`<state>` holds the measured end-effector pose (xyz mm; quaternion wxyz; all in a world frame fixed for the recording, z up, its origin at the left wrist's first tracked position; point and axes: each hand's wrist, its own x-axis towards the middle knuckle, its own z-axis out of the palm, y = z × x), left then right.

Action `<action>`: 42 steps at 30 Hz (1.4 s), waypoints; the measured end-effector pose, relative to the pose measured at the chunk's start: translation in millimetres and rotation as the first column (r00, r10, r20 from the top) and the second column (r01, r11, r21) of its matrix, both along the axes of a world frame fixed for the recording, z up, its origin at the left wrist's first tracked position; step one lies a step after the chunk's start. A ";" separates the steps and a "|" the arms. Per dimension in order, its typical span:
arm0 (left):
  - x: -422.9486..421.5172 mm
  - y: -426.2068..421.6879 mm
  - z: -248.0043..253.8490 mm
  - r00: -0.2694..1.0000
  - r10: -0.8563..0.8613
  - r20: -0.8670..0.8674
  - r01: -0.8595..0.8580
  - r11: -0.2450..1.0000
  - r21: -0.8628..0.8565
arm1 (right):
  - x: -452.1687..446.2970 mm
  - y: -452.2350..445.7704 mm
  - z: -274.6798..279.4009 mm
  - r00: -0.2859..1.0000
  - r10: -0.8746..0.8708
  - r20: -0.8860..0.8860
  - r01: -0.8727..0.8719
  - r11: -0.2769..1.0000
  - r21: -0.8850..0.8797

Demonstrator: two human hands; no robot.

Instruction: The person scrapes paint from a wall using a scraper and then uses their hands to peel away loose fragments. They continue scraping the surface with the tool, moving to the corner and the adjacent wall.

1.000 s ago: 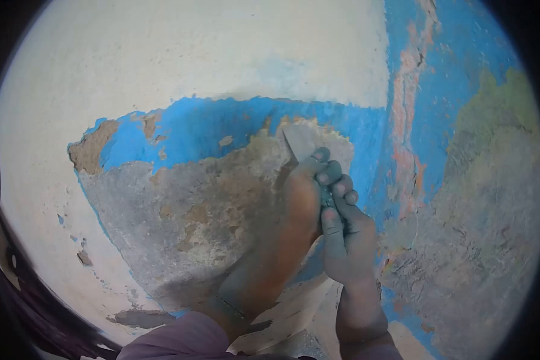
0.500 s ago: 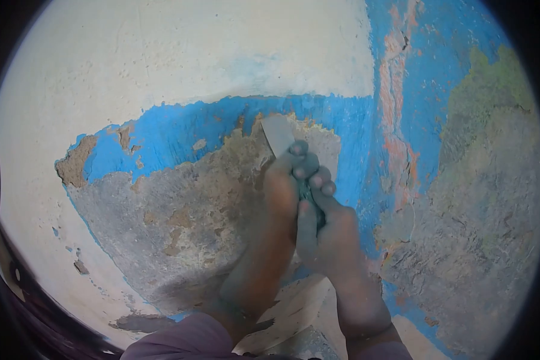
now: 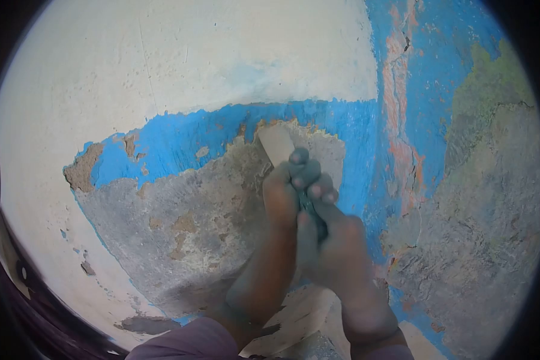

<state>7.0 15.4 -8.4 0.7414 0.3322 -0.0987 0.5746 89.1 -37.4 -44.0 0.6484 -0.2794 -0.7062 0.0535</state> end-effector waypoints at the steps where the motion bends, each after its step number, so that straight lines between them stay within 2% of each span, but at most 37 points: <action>1: -1.4 8.9 3.7 0.999 0.053 0.002 -0.053 0.998 -0.018 | -3.6 13.2 -1.6 0.998 -0.060 0.020 0.060 0.998 -0.007; 3: -1.8 11.0 5.9 0.994 0.105 -0.009 -0.106 0.994 -0.031 | -2.9 15.4 -1.6 0.992 -0.120 0.028 0.120 0.993 -0.010; 5: 0.0 3.8 5.2 1.000 0.024 -0.001 -0.024 1.000 -0.001 | 4.7 1.4 3.1 1.000 0.012 0.018 -0.011 0.997 -0.070; 8: -1.6 2.3 1.9 0.997 0.043 0.065 -0.043 0.999 0.009 | -2.4 0.0 4.4 0.998 -0.054 0.015 0.054 0.998 0.016; 12: -6.6 7.8 13.9 0.997 0.077 0.027 -0.078 0.996 0.035 | -8.4 11.6 5.5 0.998 -0.014 -0.055 0.014 1.000 0.000; 14: -3.0 -7.2 10.5 1.000 -0.017 0.026 0.017 1.000 0.008 | 1.8 -15.2 11.4 1.000 -0.005 -0.007 0.004 0.994 -0.105; 18: 3.6 8.1 3.9 0.999 0.017 0.049 -0.016 0.999 -0.033 | 2.8 3.2 7.7 0.995 -0.097 0.025 0.099 0.990 -0.103; 20: 8.7 5.0 5.9 0.996 0.090 0.011 -0.089 0.994 -0.064 | 10.6 4.5 5.2 1.000 0.002 -0.017 -0.005 0.984 -0.180; 21: 9.8 0.0 5.5 0.996 0.089 0.005 -0.089 0.994 -0.061 | 11.5 -1.9 5.5 1.000 0.001 -0.022 -0.005 0.984 -0.178; 23: 9.6 -10.0 3.4 1.000 -0.023 0.002 0.023 1.000 0.000 | 11.8 -18.8 8.2 0.997 0.037 -0.070 -0.044 0.994 -0.100; 24: 7.9 -4.5 4.4 1.000 -0.023 0.005 0.023 1.000 -0.001 | 9.3 -12.4 9.3 0.997 0.037 -0.067 -0.043 0.994 -0.102; 26: 4.9 9.8 5.4 0.996 0.072 0.049 -0.072 0.997 -0.003 | 4.8 4.4 9.7 0.997 -0.072 0.019 0.074 0.986 -0.151; 29: 6.9 2.6 4.6 0.998 0.060 -0.008 -0.060 0.998 -0.029 | 11.3 -6.0 8.6 0.998 -0.055 0.034 0.058 0.994 -0.092; 30: 7.7 1.1 4.5 0.998 0.068 -0.005 -0.068 0.997 -0.021 | 10.5 -7.7 9.2 0.998 -0.048 0.036 0.050 0.995 -0.084; 32: 10.9 -0.5 1.0 0.998 -0.020 0.064 0.025 0.996 -0.081 | 8.6 -10.0 8.1 0.997 -0.074 0.021 0.076 0.990 -0.118; 33: 10.6 1.9 1.3 0.997 -0.017 0.071 0.023 0.996 -0.089 | 7.8 -4.2 5.6 0.997 -0.072 0.028 0.075 0.989 -0.125; 35: 12.0 8.6 4.8 0.996 0.093 -0.008 -0.094 0.993 -0.067 | 6.8 12.0 -1.4 0.996 -0.050 -0.072 0.044 0.995 -0.088; 39: 12.9 0.4 6.7 0.997 0.061 -0.036 -0.063 0.997 -0.054 | 16.2 -0.2 2.5 1.000 -0.002 -0.015 0.000 0.991 -0.133; 41: 9.6 10.0 4.2 0.994 0.112 0.012 -0.111 0.992 -0.051 | 7.0 13.3 -1.3 0.996 -0.094 -0.008 0.094 0.996 0.001; 42: 9.7 9.0 -0.1 0.994 0.111 0.009 -0.111 0.992 -0.059 | 8.8 10.9 -4.3 0.995 -0.095 -0.009 0.094 0.995 -0.007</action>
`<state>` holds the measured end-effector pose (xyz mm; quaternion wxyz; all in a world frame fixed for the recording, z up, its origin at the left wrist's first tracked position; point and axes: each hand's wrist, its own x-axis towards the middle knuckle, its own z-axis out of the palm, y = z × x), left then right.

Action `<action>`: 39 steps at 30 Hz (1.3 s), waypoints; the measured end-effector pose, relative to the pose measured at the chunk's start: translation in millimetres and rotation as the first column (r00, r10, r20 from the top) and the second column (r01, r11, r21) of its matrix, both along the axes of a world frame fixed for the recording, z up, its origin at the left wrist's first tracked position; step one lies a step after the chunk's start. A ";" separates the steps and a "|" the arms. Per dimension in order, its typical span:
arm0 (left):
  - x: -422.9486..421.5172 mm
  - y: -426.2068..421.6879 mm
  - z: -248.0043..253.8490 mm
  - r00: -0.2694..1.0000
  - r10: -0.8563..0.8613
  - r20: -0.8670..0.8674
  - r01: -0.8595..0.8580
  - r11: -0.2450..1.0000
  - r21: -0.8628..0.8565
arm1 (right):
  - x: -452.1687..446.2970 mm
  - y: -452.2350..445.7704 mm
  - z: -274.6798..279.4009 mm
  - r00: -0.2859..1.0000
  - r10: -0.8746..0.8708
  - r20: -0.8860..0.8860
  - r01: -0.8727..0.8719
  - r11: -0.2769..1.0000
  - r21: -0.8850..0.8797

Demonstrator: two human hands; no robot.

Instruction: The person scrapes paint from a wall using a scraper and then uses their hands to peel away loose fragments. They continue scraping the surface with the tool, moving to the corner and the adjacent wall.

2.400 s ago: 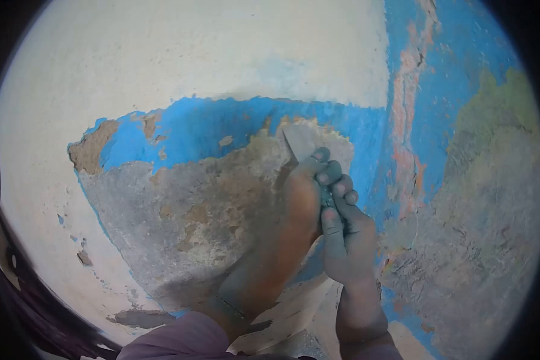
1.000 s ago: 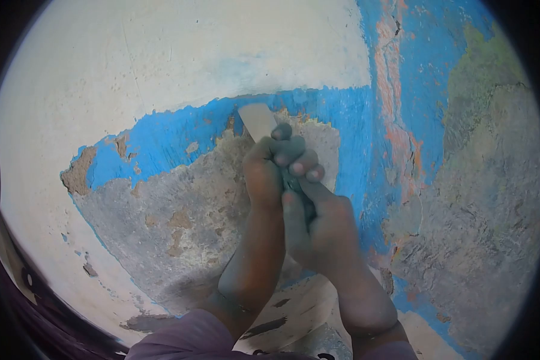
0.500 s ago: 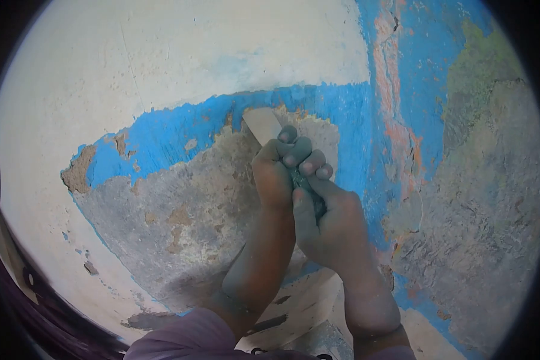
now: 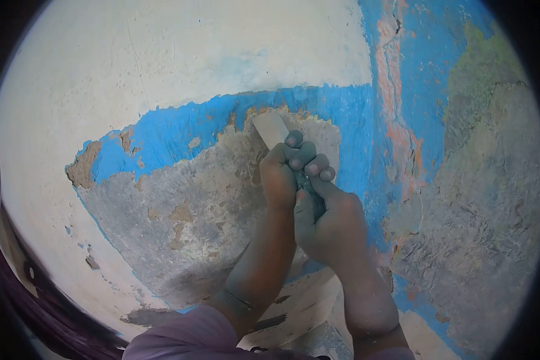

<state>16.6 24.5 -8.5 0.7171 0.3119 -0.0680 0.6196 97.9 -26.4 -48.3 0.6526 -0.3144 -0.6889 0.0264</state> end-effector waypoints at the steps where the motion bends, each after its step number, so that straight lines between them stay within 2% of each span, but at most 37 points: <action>1: 0.5 0.3 0.4 1.000 0.001 -0.001 -0.001 1.000 -0.002 | 3.0 0.0 0.9 0.999 0.028 0.016 -0.026 0.997 -0.076; 2: 1.2 0.0 1.6 1.000 0.002 -0.003 -0.002 1.000 -0.003 | 5.9 -0.2 2.3 0.998 0.056 0.030 -0.051 0.987 -0.150; 6: -0.3 -5.3 0.9 0.996 -0.062 -0.058 0.063 0.998 0.026 | 5.1 -13.6 7.8 0.995 0.100 0.006 -0.098 0.985 -0.142; 8: -7.3 14.4 -0.4 0.999 -0.050 0.013 0.050 0.998 0.050 | -10.6 3.6 5.8 0.996 -0.064 0.064 0.067 0.996 -0.050; 9: -5.7 11.6 0.6 0.999 -0.051 0.008 0.050 0.997 0.053 | -6.3 1.8 5.9 0.996 -0.065 0.058 0.068 0.997 -0.047; 11: -2.5 0.9 2.8 0.998 -0.038 -0.050 0.040 0.998 0.037 | 4.0 -6.6 6.8 0.998 0.050 0.038 -0.045 0.991 -0.125; 14: 2.0 -6.0 2.3 0.999 -0.038 -0.034 0.039 0.999 0.009 | -0.7 -15.1 5.6 0.997 0.054 -0.055 -0.059 0.994 -0.097; 18: 0.9 3.8 1.8 0.999 -0.040 0.000 0.040 0.999 0.009 | 1.1 1.4 -1.1 1.000 0.016 -0.023 -0.019 0.992 -0.121; 20: 5.7 -9.3 3.4 0.998 -0.001 -0.059 -0.001 1.000 -0.030 | 13.4 -7.5 -1.4 0.994 0.102 -0.027 -0.105 0.983 -0.151; 21: 2.4 -4.7 5.0 0.998 0.001 -0.058 -0.002 1.000 -0.025 | 8.1 -2.2 0.0 0.994 0.104 -0.026 -0.107 0.984 -0.146; 23: -4.4 6.3 3.9 1.000 0.003 -0.011 -0.003 1.000 0.016 | -4.7 9.5 -1.2 0.999 0.005 0.033 -0.004 1.000 -0.025; 24: -3.6 5.7 2.0 1.000 0.000 -0.012 0.000 1.000 0.006 | -3.2 8.5 -3.4 0.999 0.002 0.033 -0.001 0.999 -0.035; 27: -5.9 0.6 7.2 0.998 0.034 -0.060 -0.033 0.999 0.020 | -3.0 3.4 1.9 0.994 0.103 -0.023 -0.104 0.992 -0.070; 29: -8.0 -14.0 3.9 0.996 -0.089 -0.022 0.090 0.996 0.010 | -3.3 -18.9 4.4 0.987 0.152 -0.056 -0.158 0.981 -0.113; 30: -10.1 -8.1 6.8 0.996 -0.085 -0.017 0.085 0.996 0.009 | -6.2 -9.9 5.5 0.986 0.156 -0.052 -0.161 0.980 -0.115; 32: -13.0 5.4 9.0 1.000 0.009 -0.015 -0.009 1.000 -0.003 | -11.5 10.6 2.6 0.998 -0.010 0.061 0.017 0.995 -0.101; 33: -12.2 1.8 8.5 1.000 0.010 -0.016 -0.010 1.000 -0.004 | -9.1 4.4 2.6 0.998 -0.009 0.061 0.015 0.995 -0.102; 35: -10.3 -7.2 10.8 0.996 -0.084 -0.033 0.083 0.996 -0.009 | -4.0 -10.5 6.5 0.996 0.087 0.012 -0.086 0.993 -0.079; 36: -9.6 -8.2 8.3 0.996 -0.078 -0.032 0.078 0.997 -0.009 | -7.6 -10.8 5.7 0.996 0.093 0.013 -0.092 0.993 -0.079; 38: -6.5 -7.1 6.1 0.995 -0.099 -0.007 0.099 0.995 -0.006 | -13.9 -7.6 5.2 0.996 0.070 -0.050 -0.064 0.993 0.098; 39: -7.1 -4.1 5.6 0.995 -0.102 -0.001 0.102 0.995 -0.011 | -12.3 -3.3 2.9 0.997 0.066 -0.045 -0.062 0.994 0.092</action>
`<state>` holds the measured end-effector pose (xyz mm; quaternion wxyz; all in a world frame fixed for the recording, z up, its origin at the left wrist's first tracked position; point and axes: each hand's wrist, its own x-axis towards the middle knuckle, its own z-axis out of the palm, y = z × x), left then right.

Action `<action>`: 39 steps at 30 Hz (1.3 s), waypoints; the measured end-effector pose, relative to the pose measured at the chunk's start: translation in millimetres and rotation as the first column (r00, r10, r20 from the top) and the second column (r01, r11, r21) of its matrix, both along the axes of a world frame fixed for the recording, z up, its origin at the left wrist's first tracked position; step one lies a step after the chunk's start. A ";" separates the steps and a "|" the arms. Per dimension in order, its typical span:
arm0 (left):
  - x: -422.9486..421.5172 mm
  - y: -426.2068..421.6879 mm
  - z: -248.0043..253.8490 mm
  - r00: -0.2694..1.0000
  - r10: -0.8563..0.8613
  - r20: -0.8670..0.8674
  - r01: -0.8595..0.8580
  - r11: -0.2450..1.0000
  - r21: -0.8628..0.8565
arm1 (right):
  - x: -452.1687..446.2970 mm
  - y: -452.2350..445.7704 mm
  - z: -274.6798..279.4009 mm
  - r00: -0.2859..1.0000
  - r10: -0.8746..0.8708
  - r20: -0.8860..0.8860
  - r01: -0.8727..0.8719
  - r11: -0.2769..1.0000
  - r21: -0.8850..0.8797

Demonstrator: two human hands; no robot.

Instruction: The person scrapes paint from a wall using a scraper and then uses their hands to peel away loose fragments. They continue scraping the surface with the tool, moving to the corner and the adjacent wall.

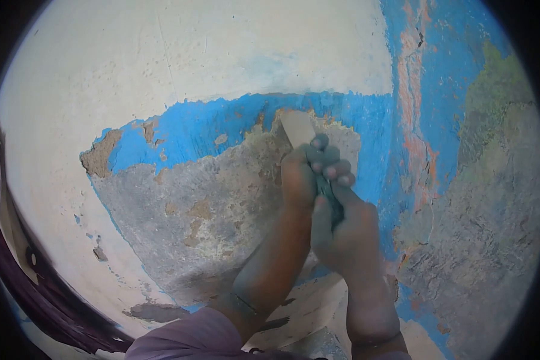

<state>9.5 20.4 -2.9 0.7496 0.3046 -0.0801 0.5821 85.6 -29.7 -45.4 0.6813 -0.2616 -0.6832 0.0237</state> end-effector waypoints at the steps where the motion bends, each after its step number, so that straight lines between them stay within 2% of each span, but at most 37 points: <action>1: -0.2 5.5 1.2 0.999 0.048 -0.022 -0.049 0.999 -0.007 | 4.0 6.7 -2.3 0.999 -0.019 0.047 0.024 0.995 -0.101; 2: 0.7 7.6 1.8 0.994 0.096 -0.048 -0.096 0.995 -0.008 | 7.3 8.9 -3.5 0.995 -0.035 0.091 0.052 0.979 -0.198; 6: -1.8 -5.5 4.2 0.995 0.043 -0.087 -0.043 0.999 0.004 | 7.6 -7.9 0.4 0.998 0.042 0.049 -0.033 0.986 -0.163; 8: -1.7 6.1 4.0 0.992 0.120 -0.045 -0.121 0.993 -0.008 | 4.8 15.1 -3.3 0.982 -0.115 0.147 0.126 0.990 -0.069; 9: -1.3 5.9 0.2 0.992 0.117 -0.046 -0.118 0.993 -0.016 | 7.0 8.5 -4.3 0.982 -0.117 0.148 0.129 0.989 -0.077; 11: -3.2 6.7 3.6 0.997 0.014 -0.082 -0.012 1.000 0.025 | 10.2 -5.4 2.4 0.996 0.023 0.089 -0.003 0.974 -0.225; 12: -4.1 1.5 2.9 0.997 0.021 -0.081 -0.019 0.999 0.028 | 10.4 -8.7 0.8 0.995 0.030 0.090 -0.010 0.975 -0.222; 14: -3.1 -10.7 -0.9 0.993 -0.113 -0.041 0.115 0.993 0.037 | 11.5 -12.1 -2.5 0.993 0.047 0.111 -0.051 0.998 0.026; 15: -2.3 -2.3 4.4 0.994 -0.108 -0.033 0.109 0.993 0.035 | 9.6 -5.8 2.8 0.992 0.053 0.118 -0.056 0.998 0.022; 17: -1.6 16.9 9.3 0.996 0.055 -0.075 -0.056 0.998 -0.009 | 3.7 6.4 6.6 0.996 -0.045 0.081 0.070 0.941 -0.330; 18: -2.0 10.0 9.9 0.996 0.051 -0.076 -0.052 0.998 -0.017 | 4.3 4.5 2.6 0.996 -0.048 0.082 0.073 0.939 -0.337; 20: -4.3 -5.1 14.1 0.958 0.134 -0.255 -0.127 0.991 0.043 | 8.6 -0.4 -5.4 0.997 0.077 0.021 -0.074 0.993 -0.093; 21: -7.2 -11.3 9.4 0.958 0.129 -0.255 -0.123 0.992 0.040 | 11.4 -8.0 -9.0 0.997 0.072 0.022 -0.070 0.993 -0.095; 22: -9.7 -18.0 1.9 0.885 0.330 -0.328 -0.265 0.937 0.228 | 15.9 -19.0 -11.9 0.999 0.021 0.040 -0.017 0.995 -0.094; 23: -10.9 -24.6 -7.6 0.776 0.520 -0.358 -0.365 0.832 0.419 | 20.5 -27.8 -18.6 0.998 -0.037 0.055 0.042 0.995 -0.091; 24: -10.0 -32.1 -20.7 0.782 0.507 -0.362 -0.346 0.837 0.424 | 28.1 -33.8 -31.2 0.997 -0.055 0.047 0.059 0.994 -0.088; 26: -7.2 -45.9 -44.4 0.615 0.743 -0.263 -0.387 0.575 0.721 | 40.7 -47.4 -54.9 1.000 0.002 -0.003 -0.003 0.976 -0.217; 27: -10.6 -50.0 -45.6 0.632 0.728 -0.265 -0.370 0.583 0.723 | 38.4 -54.1 -59.9 1.000 -0.022 -0.007 0.020 0.976 -0.216; 29: -24.8 -57.9 -47.6 0.698 0.534 -0.477 -0.157 0.764 0.626 | 31.0 -65.2 -66.3 0.935 0.315 -0.163 -0.353 0.868 -0.350; 30: -30.3 -54.8 -52.6 0.707 0.520 -0.479 -0.140 0.768 0.625 | 24.0 -66.2 -65.1 0.941 0.296 -0.165 -0.336 0.874 -0.350; 32: -40.5 -42.3 -68.4 0.855 0.285 -0.433 -0.089 0.903 0.420 | 3.6 -65.6 -64.3 0.815 0.382 -0.435 -0.524 0.805 -0.276; 33: -44.5 -40.5 -75.8 0.887 0.192 -0.420 -0.036 0.936 0.351 | -3.8 -63.7 -65.4 0.819 0.365 -0.442 -0.512 0.814 -0.276; 36: -46.4 -40.4 -83.3 0.940 0.063 -0.336 0.057 0.940 0.335 | -19.5 -59.8 -63.0 0.799 0.366 -0.477 -0.534 0.796 -0.285; 38: -51.7 -46.9 -74.5 0.911 0.086 -0.403 0.043 0.953 0.299 | -29.0 -66.2 -53.1 0.882 0.285 -0.375 -0.423 0.829 -0.366; 39: -50.7 -43.9 -72.0 0.952 -0.031 -0.306 0.104 0.969 0.226 | -31.6 -69.4 -48.9 0.873 0.297 -0.387 -0.441 0.820 -0.365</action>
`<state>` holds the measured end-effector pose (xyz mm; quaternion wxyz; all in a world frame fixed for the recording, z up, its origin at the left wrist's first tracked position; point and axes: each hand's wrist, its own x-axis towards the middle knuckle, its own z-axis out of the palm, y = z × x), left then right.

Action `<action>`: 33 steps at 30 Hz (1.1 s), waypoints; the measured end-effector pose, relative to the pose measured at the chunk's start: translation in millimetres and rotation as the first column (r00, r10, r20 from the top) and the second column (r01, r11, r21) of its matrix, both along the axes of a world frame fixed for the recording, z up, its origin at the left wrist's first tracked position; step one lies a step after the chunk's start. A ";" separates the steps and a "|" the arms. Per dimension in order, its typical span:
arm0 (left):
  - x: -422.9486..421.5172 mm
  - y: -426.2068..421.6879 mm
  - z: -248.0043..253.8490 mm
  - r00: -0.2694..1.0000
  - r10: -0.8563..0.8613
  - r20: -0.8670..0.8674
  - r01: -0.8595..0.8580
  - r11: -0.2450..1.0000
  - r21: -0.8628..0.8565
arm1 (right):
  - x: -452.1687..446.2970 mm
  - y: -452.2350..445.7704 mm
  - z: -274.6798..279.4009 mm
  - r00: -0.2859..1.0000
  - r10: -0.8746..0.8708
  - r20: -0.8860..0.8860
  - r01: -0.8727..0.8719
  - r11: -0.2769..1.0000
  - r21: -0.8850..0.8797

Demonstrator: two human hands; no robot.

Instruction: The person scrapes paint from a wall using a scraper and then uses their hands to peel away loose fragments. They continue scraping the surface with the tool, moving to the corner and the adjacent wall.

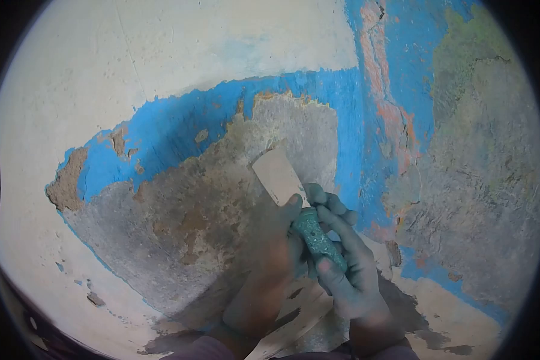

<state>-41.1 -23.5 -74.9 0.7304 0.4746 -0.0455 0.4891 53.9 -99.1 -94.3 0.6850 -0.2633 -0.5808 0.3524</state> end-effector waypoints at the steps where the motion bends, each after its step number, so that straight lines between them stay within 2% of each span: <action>1: 1.6 3.3 4.1 0.990 -0.088 0.114 0.097 0.992 -0.077 | 1.2 -0.3 3.4 1.000 0.005 -0.005 -0.005 1.000 0.008; 2: 4.1 3.8 9.4 0.990 -0.083 0.112 0.092 0.993 -0.071 | 4.3 0.1 5.2 0.999 -0.011 0.051 0.007 0.998 0.067; 4: 9.3 1.3 23.0 0.998 0.033 0.050 -0.025 0.989 -0.146 | 7.2 11.7 5.8 0.993 -0.018 0.115 0.004 0.992 0.128; 5: 11.0 6.7 28.8 0.997 0.044 0.058 -0.036 0.990 -0.135 | 8.4 28.5 8.2 0.989 -0.071 0.126 0.042 0.974 0.222; 6: 13.5 12.2 36.0 0.990 0.130 0.055 -0.123 0.986 -0.110 | 10.7 40.1 13.1 0.983 -0.126 0.132 0.078 0.945 0.317; 7: 16.1 15.6 40.2 0.975 0.216 0.052 -0.211 0.973 -0.097 | 15.5 39.0 18.7 0.984 -0.116 0.138 0.066 0.945 0.320; 9: 25.5 16.0 51.2 0.959 0.275 0.070 -0.264 0.955 -0.135 | 29.2 31.3 32.4 0.989 0.115 0.091 -0.120 0.992 0.044; 11: 32.4 8.4 48.4 0.941 0.332 0.058 -0.317 0.931 -0.182 | 32.0 26.4 25.2 0.991 0.107 0.082 -0.112 0.991 0.069; 13: 36.7 2.5 44.8 0.921 0.386 0.046 -0.379 0.918 -0.114 | 27.9 38.9 21.8 0.994 0.083 0.075 -0.092 0.988 0.125; 15: 26.4 22.2 54.7 0.928 0.372 0.040 -0.360 0.917 -0.173 | 15.8 65.2 10.7 0.998 -0.055 0.005 0.047 0.896 0.442; 16: 22.4 26.9 55.1 0.934 0.355 0.024 -0.340 0.910 -0.239 | 17.1 68.0 19.7 0.989 -0.054 0.140 0.019 0.971 0.239; 17: 22.0 24.2 51.2 0.933 0.360 0.011 -0.347 0.905 -0.246 | 18.4 61.9 14.6 0.990 -0.048 0.131 0.017 0.974 0.227; 19: 22.1 23.8 56.3 0.924 0.382 -0.028 -0.382 0.916 -0.121 | 22.9 56.1 14.9 0.991 0.044 0.128 -0.056 0.994 0.095; 20: 24.3 12.8 55.1 0.932 0.362 -0.003 -0.357 0.919 -0.166 | 20.2 51.5 18.1 0.990 0.049 0.132 -0.064 0.992 0.109; 22: 22.5 12.3 48.8 0.940 0.342 0.016 -0.333 0.926 -0.178 | 12.7 43.3 22.7 0.991 -0.103 0.090 0.056 0.904 0.423; 23: 22.8 14.1 47.2 0.951 0.308 0.032 -0.296 0.933 -0.204 | 12.6 50.5 20.4 0.990 -0.108 0.090 0.059 0.902 0.429; 25: 20.8 24.4 49.1 0.952 0.303 0.044 -0.289 0.937 -0.195 | 13.9 63.8 8.9 0.979 -0.053 0.195 0.017 0.983 0.182; 26: 19.8 28.5 52.3 0.949 0.309 0.065 -0.294 0.940 -0.171 | 15.3 60.4 9.7 0.979 -0.060 0.195 0.023 0.983 0.184; 28: 23.0 16.5 53.5 0.953 0.300 0.046 -0.286 0.939 -0.192 | 12.7 46.8 14.7 0.999 0.038 -0.004 -0.037 0.991 0.129; 29: 24.4 9.9 54.3 0.958 0.287 0.025 -0.276 0.939 -0.204 | 10.6 45.1 16.8 0.999 0.042 -0.004 -0.041 0.990 0.133; 31: 21.1 12.5 52.9 0.971 0.234 0.052 -0.219 0.954 -0.204 | 9.1 43.8 20.6 0.997 -0.051 0.056 0.027 0.930 0.367; 33: 16.0 30.2 53.1 0.960 0.273 0.057 -0.260 0.950 -0.174 | 8.0 58.9 14.0 0.998 -0.027 0.057 0.009 0.957 0.290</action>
